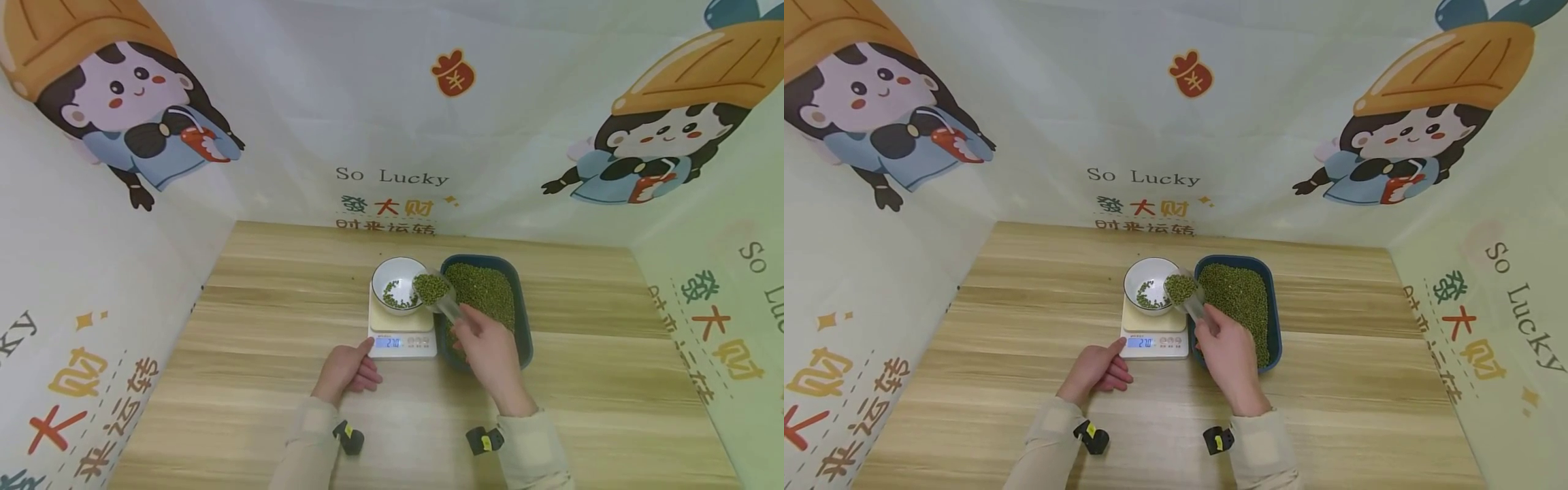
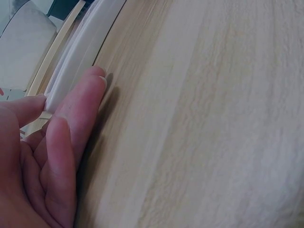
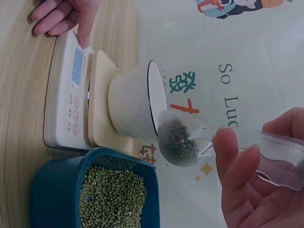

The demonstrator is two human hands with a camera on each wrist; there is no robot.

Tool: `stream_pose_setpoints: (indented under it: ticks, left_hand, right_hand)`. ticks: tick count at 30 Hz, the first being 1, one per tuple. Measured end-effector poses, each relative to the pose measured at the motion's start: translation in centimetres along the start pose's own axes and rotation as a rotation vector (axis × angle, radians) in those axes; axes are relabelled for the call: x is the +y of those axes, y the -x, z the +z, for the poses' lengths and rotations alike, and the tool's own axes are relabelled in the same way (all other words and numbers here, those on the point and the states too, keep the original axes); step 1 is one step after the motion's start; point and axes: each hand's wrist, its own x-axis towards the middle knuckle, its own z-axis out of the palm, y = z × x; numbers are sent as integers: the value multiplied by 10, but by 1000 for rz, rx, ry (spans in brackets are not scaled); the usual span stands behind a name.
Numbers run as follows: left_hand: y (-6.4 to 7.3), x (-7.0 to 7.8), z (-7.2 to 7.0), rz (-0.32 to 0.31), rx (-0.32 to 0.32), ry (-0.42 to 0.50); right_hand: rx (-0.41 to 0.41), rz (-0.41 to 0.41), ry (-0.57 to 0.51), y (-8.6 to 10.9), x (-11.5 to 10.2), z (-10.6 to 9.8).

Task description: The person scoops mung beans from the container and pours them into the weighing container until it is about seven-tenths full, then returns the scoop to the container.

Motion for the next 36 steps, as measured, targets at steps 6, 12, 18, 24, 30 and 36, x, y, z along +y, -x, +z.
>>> stream_pose_setpoints:
  ticks: [6, 12, 18, 24, 30, 36]
  left_hand:
    - [0, 0, 0, -5, 1, 1]
    - [0, 0, -1, -4, 2, -11]
    - [1, 0, -1, 5, 1, -10]
    - [0, -2, 0, 16, 4, -9]
    - [1, -1, 0, 15, 9, -9]
    - [2, 0, 0, 14, 11, -19]
  right_hand:
    - [-5, 0, 16, 0, -1, -1]
    - [-7, 4, 40, 0, -4, -1]
    - [-5, 9, 52, 1, -6, -2]
    - [-8, 22, 42, 1, -7, -2]
    - [-20, 22, 21, 2, -8, -4]
    - [-12, 11, 47, 3, -10, -4]
